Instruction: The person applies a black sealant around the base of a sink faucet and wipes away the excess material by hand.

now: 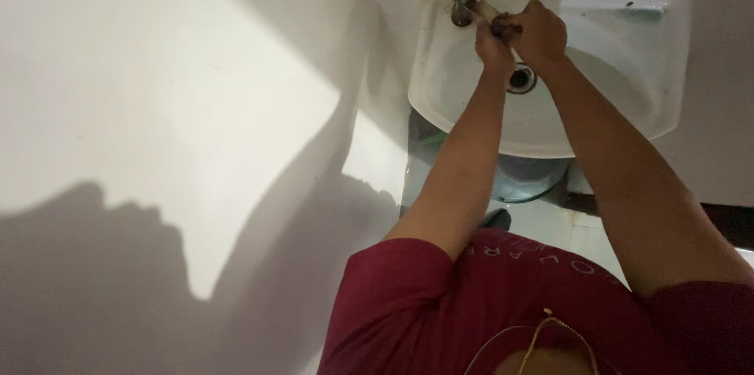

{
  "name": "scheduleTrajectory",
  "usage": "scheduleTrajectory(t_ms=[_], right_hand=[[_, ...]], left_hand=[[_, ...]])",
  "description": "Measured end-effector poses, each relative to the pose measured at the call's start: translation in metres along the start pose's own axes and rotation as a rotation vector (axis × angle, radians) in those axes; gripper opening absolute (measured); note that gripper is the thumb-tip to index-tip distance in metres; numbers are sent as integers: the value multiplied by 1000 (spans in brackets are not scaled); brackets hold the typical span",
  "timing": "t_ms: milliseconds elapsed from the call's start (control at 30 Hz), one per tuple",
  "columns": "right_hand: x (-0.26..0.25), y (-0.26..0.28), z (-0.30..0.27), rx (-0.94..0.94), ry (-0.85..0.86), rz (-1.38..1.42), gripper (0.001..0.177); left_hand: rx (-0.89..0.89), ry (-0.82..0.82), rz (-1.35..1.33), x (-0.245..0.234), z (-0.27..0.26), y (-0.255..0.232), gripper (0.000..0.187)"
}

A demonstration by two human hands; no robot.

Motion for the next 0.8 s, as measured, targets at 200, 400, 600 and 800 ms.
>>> scheduleTrajectory(t_ms=[200, 400, 600, 800], right_hand=[[10, -4, 5, -87, -83, -10, 23], [46, -6, 28, -82, -111, -34, 20], [51, 23, 43, -27, -152, 114, 18], [53, 19, 36, -94, -232, 119, 9]], left_hand=[[25, 78, -95, 2, -3, -1, 46], [-19, 116, -165, 4, -15, -10, 40], [-171, 78, -353, 0, -12, -8, 31], [-82, 330, -461, 0, -13, -6, 29]])
Point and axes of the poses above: each hand's wrist, its own z-axis towards the middle knuckle, its own x-axis out of the palm, y = z × x, the point moved 3 cm from there along z, towards the middle knuckle, and after that the axes turned 9 degrees about -y, right-handed, at the moved point
